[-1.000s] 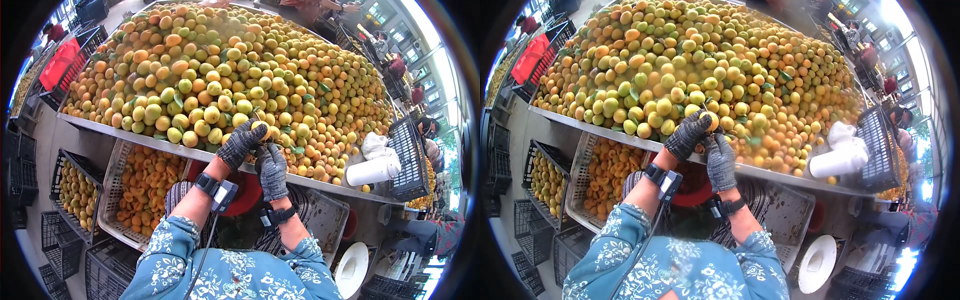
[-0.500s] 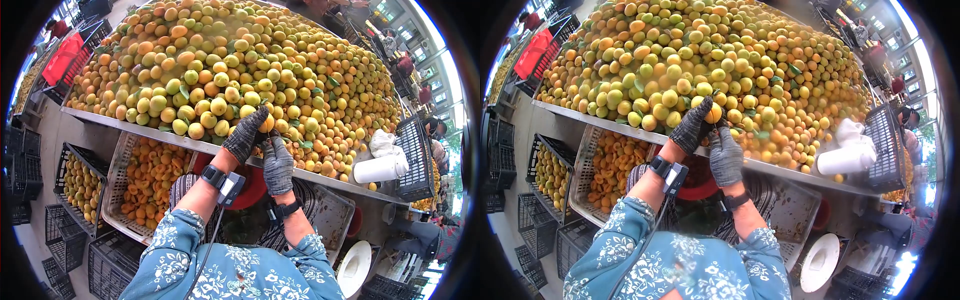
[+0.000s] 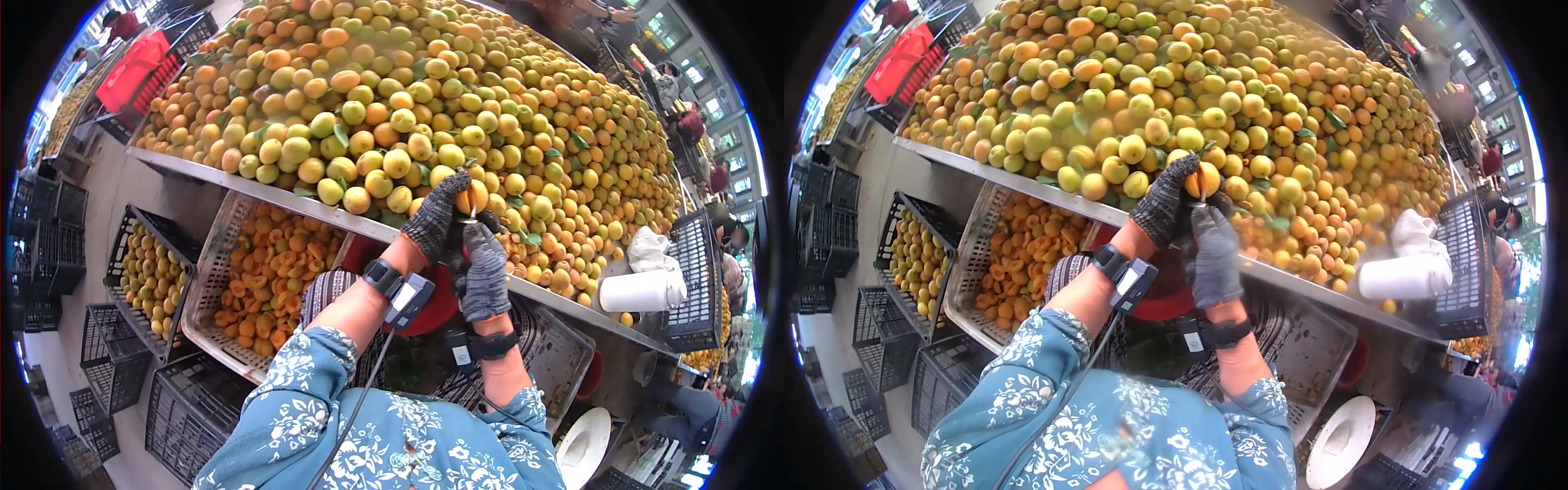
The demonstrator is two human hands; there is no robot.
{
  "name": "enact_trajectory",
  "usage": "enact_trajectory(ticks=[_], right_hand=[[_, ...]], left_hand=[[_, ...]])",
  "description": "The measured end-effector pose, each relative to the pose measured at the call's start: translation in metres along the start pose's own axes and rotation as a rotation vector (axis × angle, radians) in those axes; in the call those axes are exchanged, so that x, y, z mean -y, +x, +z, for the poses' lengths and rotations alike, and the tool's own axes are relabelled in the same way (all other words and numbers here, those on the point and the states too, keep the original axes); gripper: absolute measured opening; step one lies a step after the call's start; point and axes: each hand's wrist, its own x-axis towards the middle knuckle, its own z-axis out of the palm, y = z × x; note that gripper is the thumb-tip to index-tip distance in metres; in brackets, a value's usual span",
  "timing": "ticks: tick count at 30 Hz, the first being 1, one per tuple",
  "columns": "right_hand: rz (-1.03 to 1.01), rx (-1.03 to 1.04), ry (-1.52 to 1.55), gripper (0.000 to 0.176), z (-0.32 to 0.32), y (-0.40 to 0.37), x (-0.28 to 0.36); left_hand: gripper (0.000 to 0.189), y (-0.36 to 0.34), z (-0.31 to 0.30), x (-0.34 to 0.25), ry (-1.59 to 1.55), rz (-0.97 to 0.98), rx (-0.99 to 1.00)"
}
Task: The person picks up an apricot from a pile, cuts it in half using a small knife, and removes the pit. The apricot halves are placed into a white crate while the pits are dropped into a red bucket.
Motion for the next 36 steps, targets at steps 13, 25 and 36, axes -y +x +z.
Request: enact_trajectory(ticks=[13,25,36], right_hand=[[-0.301,-0.06,-0.318,0.018,-0.042,0.005,0.036],[-0.149,-0.017,-0.249,0.031,-0.037,0.033,0.05],[-0.131,0.059,-0.052,0.035,-0.038,0.025,0.061]], left_hand=[[0.04,0.02,-0.015,-0.005,0.172,0.1,0.009],[0.036,0.022,-0.026,0.008,1.308,1.027,0.276],[0.039,-0.01,-0.003,-0.008,0.645,0.044,0.184]])
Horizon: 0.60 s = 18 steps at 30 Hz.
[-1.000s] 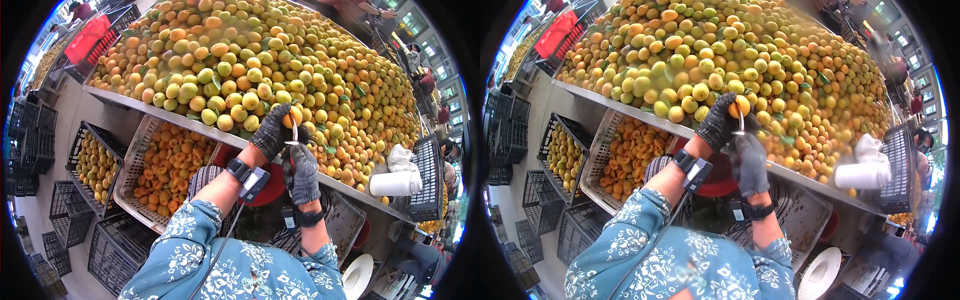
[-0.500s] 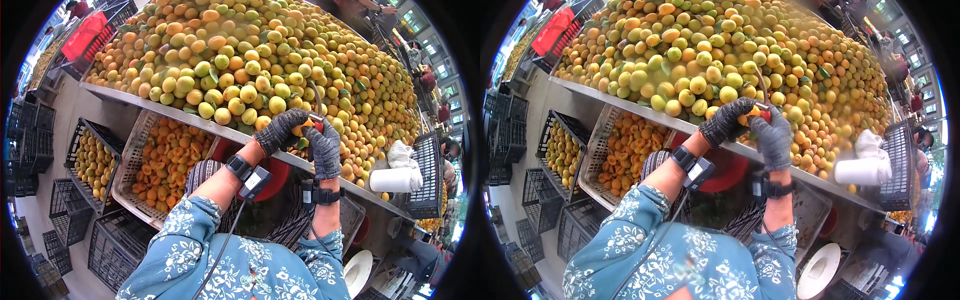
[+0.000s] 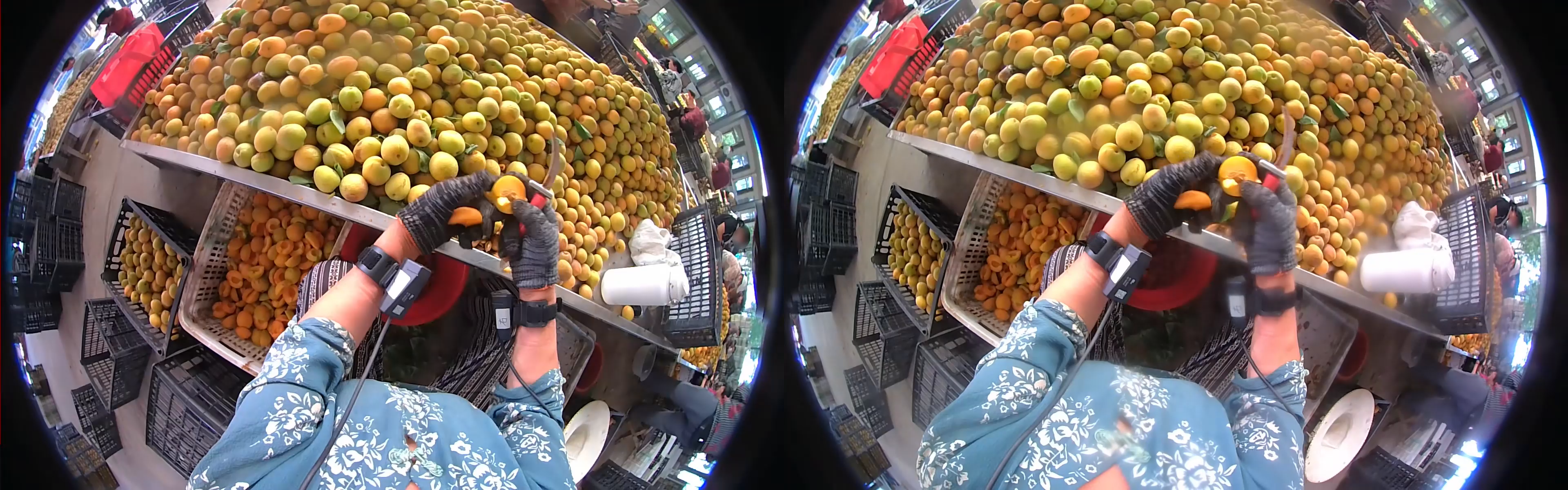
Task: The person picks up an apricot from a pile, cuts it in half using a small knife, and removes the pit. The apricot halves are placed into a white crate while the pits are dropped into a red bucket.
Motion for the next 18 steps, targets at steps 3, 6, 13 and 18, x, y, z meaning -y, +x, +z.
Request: enact_trajectory(ticks=[3,6,13,18], right_hand=[[0.022,0.034,0.082,0.036,-0.002,0.005,-0.011],[-0.03,-0.05,-0.208,0.033,0.001,0.007,-0.014],[-0.241,0.034,0.072,0.018,-0.007,0.011,0.028],[-0.392,0.096,0.091,0.025,0.012,0.021,0.04]], left_hand=[[0.038,-0.001,0.004,-0.001,-0.08,-0.12,-0.042],[0.033,0.008,-0.01,0.028,0.142,0.204,-0.12],[0.034,0.003,-0.008,0.017,0.62,0.548,0.053],[0.046,-0.005,0.017,-0.009,-0.088,-0.172,0.136]])
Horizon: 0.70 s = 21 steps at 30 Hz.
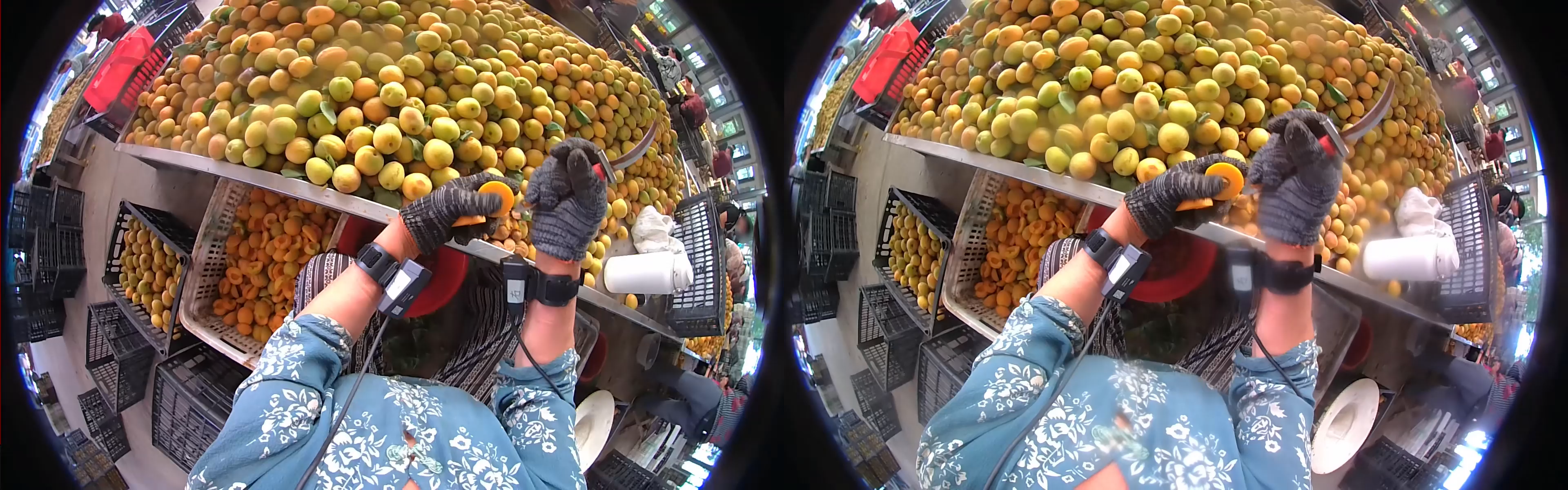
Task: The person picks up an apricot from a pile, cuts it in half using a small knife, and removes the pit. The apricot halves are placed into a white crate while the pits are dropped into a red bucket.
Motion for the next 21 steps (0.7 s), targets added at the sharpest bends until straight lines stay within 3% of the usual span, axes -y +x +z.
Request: enact_trajectory(ticks=[7,14,21], right_hand=[[-0.061,0.059,0.038,0.019,0.004,0.002,-0.021],[-0.046,0.044,-0.065,0.019,0.011,-0.002,-0.019],[-0.065,0.028,-0.239,0.015,0.024,-0.009,-0.025]], left_hand=[[0.052,0.007,0.004,0.008,0.208,0.145,-0.018],[0.046,0.001,-0.004,0.008,0.206,-0.02,-0.014],[0.036,0.007,-0.009,0.018,0.3,0.048,-0.027]])
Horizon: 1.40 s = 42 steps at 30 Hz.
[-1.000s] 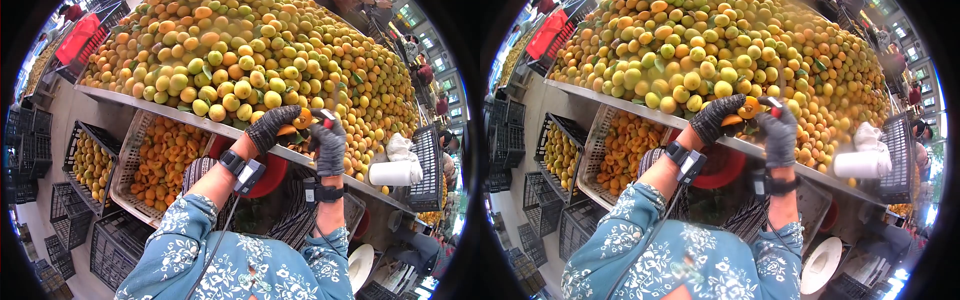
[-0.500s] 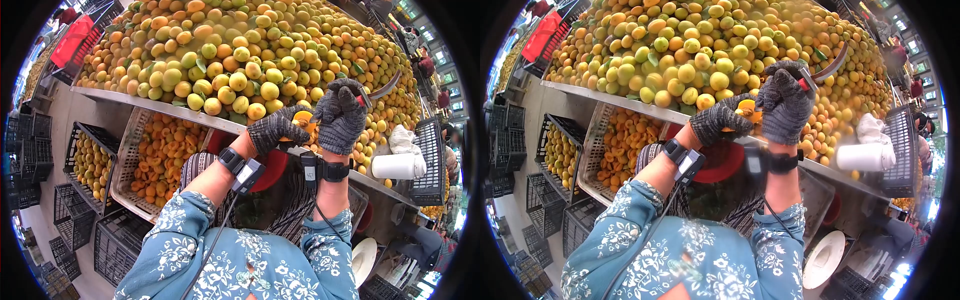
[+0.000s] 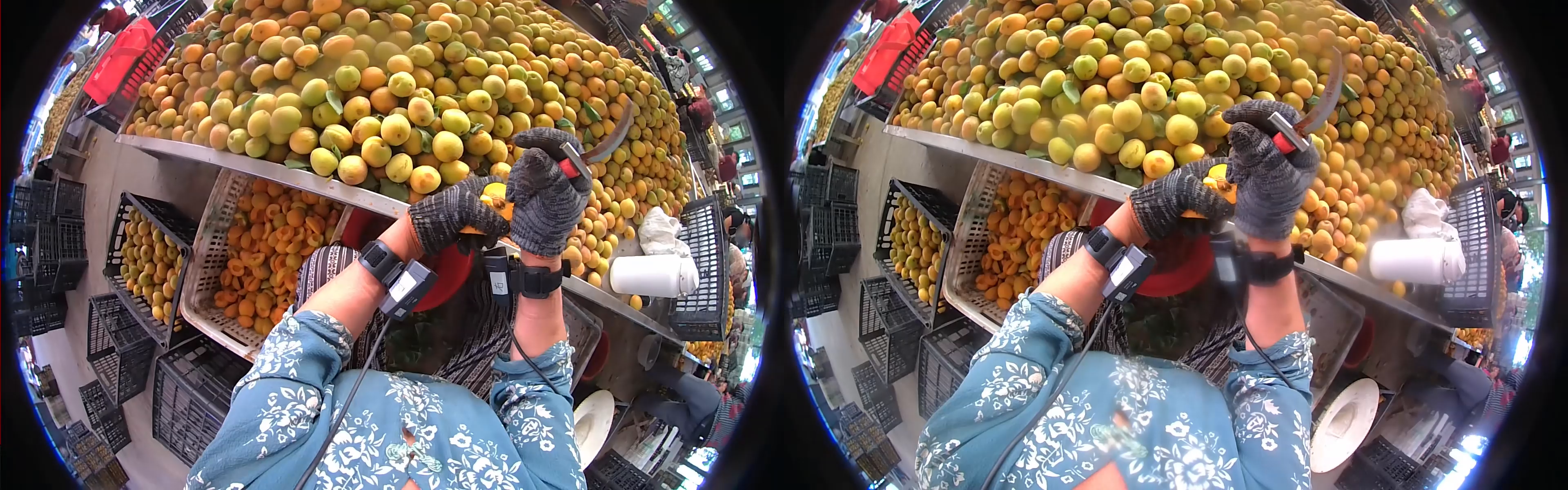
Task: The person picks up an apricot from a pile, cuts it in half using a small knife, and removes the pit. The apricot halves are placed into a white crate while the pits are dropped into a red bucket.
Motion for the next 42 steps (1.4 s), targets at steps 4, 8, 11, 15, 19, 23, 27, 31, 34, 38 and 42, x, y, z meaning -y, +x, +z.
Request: enact_trajectory(ticks=[4,8,11,15,19,23,27,31,34,38,42], right_hand=[[0.029,-0.05,0.015,0.014,0.0,-0.003,-0.01],[0.105,-0.114,0.156,0.014,-0.007,-0.001,-0.03],[0.145,-0.087,0.12,0.014,-0.004,-0.001,-0.022],[0.298,-0.063,0.151,0.015,-0.009,0.002,-0.021],[0.293,-0.085,0.008,0.025,-0.012,0.003,-0.027],[0.354,-0.108,0.143,0.024,-0.015,0.003,-0.03],[0.354,-0.137,0.136,0.021,-0.016,0.003,-0.029],[0.389,-0.205,0.117,0.019,-0.02,0.004,-0.035],[-0.077,-0.087,-0.624,0.017,-0.022,0.006,-0.041],[0.459,-0.284,0.245,0.019,-0.02,0.008,-0.032],[0.473,-0.289,0.333,0.021,-0.025,0.007,-0.033]], left_hand=[[0.027,0.003,-0.004,0.012,0.11,0.299,-0.018],[0.029,-0.007,-0.009,-0.002,0.298,0.318,0.009],[0.029,-0.006,-0.007,-0.006,0.24,0.214,0.0],[0.034,-0.001,0.003,-0.015,0.277,0.06,-0.054],[0.039,0.007,0.001,-0.001,0.428,0.224,-0.049],[0.045,0.013,0.002,0.011,0.573,0.412,-0.135],[0.05,0.014,0.004,0.018,0.629,0.376,-0.211],[0.053,0.015,0.006,0.023,0.698,0.433,-0.272],[0.052,0.014,0.008,0.021,0.778,0.384,-0.292],[0.047,0.012,0.013,0.017,0.871,0.392,-0.351],[0.047,0.013,0.011,0.017,0.925,0.349,-0.36]])
